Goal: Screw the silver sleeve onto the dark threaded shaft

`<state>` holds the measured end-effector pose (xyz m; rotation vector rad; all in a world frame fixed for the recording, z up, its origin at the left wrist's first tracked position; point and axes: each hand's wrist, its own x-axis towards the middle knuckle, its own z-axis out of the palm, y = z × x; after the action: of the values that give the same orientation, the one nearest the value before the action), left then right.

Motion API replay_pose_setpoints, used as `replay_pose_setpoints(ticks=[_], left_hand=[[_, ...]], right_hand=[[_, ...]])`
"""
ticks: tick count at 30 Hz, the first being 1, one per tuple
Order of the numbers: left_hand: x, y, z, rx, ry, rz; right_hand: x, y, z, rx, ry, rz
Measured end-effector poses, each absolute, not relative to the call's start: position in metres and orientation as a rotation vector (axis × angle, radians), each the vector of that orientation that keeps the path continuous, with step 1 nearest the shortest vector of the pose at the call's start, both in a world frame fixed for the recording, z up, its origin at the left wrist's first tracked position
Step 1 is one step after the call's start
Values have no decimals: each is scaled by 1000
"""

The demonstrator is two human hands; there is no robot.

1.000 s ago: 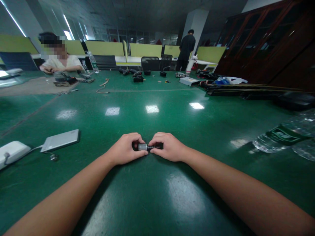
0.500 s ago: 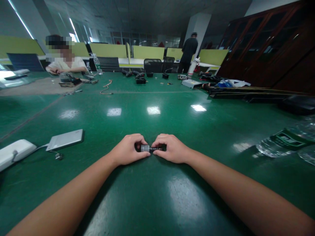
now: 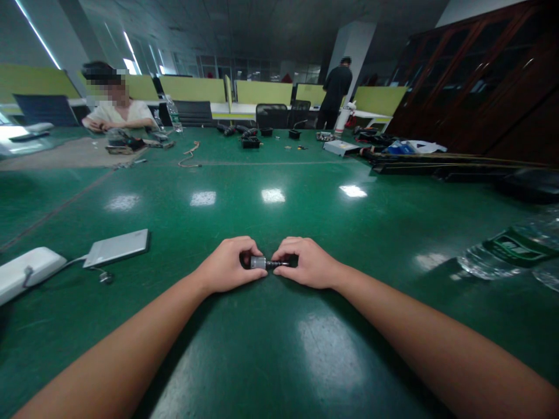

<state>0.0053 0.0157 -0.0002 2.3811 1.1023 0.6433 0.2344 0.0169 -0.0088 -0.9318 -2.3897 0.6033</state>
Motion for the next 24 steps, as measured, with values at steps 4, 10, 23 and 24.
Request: replay_pose_setpoints(ticks=[4,10,23,24], left_hand=[[5,16,0,2392,1104,643],[5,17,0,2394,1109,632],[5,16,0,2388,1115,640],[6,16,0,2392,1115,640]], right_hand=[[235,18,-9,-937,-2389,589],[236,19,-9,-933,-2378,585],[239,20,-7,-929,-2385,587],[239,21,-8,-930,-2383,592]])
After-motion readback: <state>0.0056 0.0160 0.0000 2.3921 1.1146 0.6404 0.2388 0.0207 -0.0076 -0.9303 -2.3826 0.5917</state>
